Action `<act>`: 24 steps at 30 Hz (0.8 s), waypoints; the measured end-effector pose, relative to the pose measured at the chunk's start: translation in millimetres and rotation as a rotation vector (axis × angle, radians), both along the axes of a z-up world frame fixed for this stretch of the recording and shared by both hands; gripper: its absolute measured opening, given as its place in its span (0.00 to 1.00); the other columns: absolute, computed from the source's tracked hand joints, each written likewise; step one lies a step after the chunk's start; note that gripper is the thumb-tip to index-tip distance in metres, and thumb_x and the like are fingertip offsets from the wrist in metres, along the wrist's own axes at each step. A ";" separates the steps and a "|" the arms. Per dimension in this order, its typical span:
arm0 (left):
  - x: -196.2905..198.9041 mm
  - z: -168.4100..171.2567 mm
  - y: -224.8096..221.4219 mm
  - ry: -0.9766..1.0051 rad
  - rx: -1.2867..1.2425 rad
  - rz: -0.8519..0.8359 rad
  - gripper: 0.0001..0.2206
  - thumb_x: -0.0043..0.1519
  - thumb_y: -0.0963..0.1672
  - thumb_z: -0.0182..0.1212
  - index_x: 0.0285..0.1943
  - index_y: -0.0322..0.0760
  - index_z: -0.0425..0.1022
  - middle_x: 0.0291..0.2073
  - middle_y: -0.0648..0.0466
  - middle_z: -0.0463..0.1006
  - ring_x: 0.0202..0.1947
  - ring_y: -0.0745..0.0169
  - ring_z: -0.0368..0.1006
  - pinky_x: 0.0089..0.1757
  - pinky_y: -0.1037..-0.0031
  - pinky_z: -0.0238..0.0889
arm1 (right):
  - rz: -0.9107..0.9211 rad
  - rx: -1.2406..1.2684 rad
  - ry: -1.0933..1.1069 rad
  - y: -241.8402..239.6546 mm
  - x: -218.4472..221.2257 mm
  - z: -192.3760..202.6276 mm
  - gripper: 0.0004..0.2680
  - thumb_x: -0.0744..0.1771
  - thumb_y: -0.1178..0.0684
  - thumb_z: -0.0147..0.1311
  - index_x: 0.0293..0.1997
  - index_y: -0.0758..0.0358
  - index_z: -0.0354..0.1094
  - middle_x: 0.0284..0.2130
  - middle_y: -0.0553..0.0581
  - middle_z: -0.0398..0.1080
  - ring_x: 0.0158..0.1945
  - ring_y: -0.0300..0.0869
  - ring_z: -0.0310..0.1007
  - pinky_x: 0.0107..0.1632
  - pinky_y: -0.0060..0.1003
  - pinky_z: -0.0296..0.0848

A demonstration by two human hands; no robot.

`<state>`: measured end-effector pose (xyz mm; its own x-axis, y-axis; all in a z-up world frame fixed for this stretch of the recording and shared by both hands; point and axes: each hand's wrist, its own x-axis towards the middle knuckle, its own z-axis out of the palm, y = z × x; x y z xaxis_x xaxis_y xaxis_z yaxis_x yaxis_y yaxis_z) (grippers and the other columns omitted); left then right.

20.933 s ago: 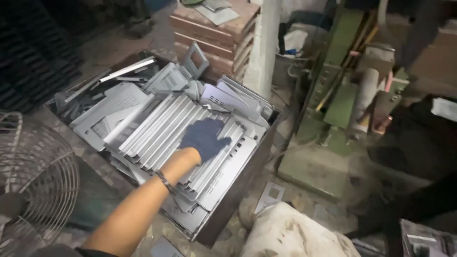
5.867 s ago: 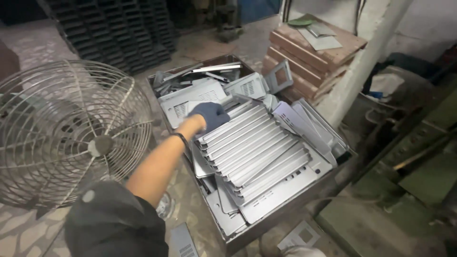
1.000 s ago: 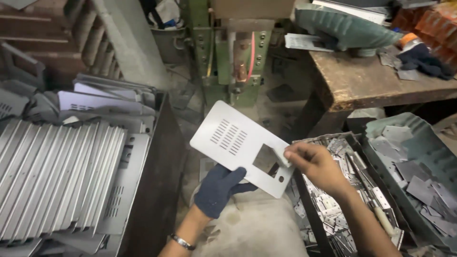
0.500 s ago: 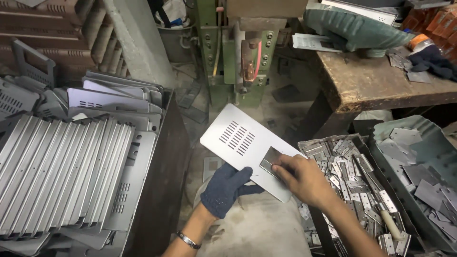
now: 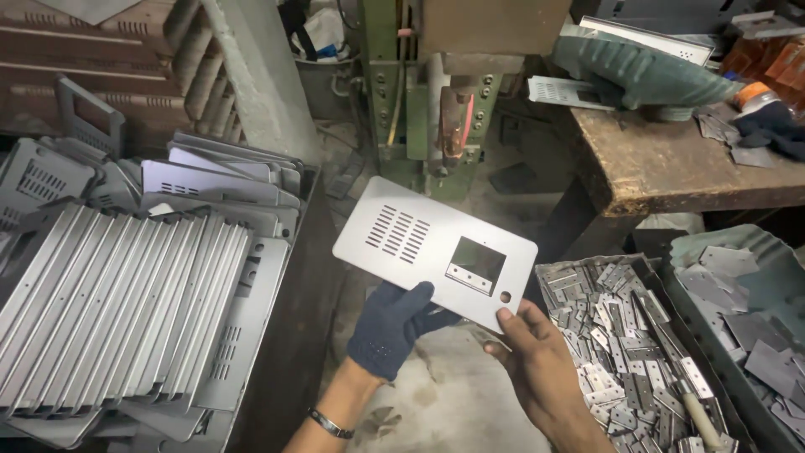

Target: Positioning small metal brackets onto a metal enclosure and using a spot welding machine to join them.

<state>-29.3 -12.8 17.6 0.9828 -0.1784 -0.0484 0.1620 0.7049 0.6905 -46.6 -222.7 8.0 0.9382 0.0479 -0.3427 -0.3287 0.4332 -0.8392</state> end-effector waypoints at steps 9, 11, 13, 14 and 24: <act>1.4 2.6 1.2 0.003 -0.020 0.039 0.17 0.65 0.39 0.53 0.62 0.22 0.69 0.51 0.43 0.77 0.48 0.48 0.79 0.47 0.57 0.79 | -0.058 0.048 0.096 3.8 7.1 17.7 0.08 0.67 0.56 0.54 0.51 0.61 0.69 0.43 0.52 0.74 0.43 0.36 0.71 0.41 0.34 0.72; 1.3 6.4 2.1 0.001 -0.020 0.049 0.17 0.65 0.39 0.54 0.62 0.23 0.70 0.51 0.43 0.78 0.48 0.48 0.79 0.48 0.58 0.79 | -0.058 0.086 0.085 4.4 7.6 19.3 0.08 0.67 0.57 0.55 0.49 0.63 0.70 0.41 0.54 0.74 0.40 0.37 0.71 0.39 0.33 0.72; 1.3 7.9 2.1 0.012 -0.015 0.053 0.17 0.65 0.39 0.54 0.62 0.23 0.70 0.51 0.43 0.78 0.48 0.48 0.79 0.48 0.58 0.79 | -0.069 0.079 0.085 5.6 7.9 23.9 0.08 0.67 0.57 0.55 0.49 0.63 0.70 0.40 0.54 0.74 0.39 0.37 0.71 0.39 0.32 0.72; 1.3 8.7 2.3 0.022 -0.009 0.058 0.17 0.65 0.39 0.54 0.62 0.24 0.70 0.51 0.43 0.78 0.48 0.48 0.79 0.48 0.59 0.79 | -0.079 0.073 0.086 6.3 8.1 26.2 0.08 0.66 0.57 0.55 0.49 0.64 0.70 0.40 0.55 0.74 0.38 0.37 0.71 0.38 0.31 0.73; 2.2 15.1 -1.0 0.014 -0.038 0.088 0.17 0.64 0.39 0.54 0.62 0.25 0.70 0.52 0.44 0.78 0.50 0.49 0.79 0.49 0.59 0.78 | -0.078 0.099 0.023 6.8 13.3 31.3 0.09 0.67 0.59 0.54 0.51 0.66 0.72 0.41 0.54 0.74 0.36 0.35 0.69 0.36 0.29 0.71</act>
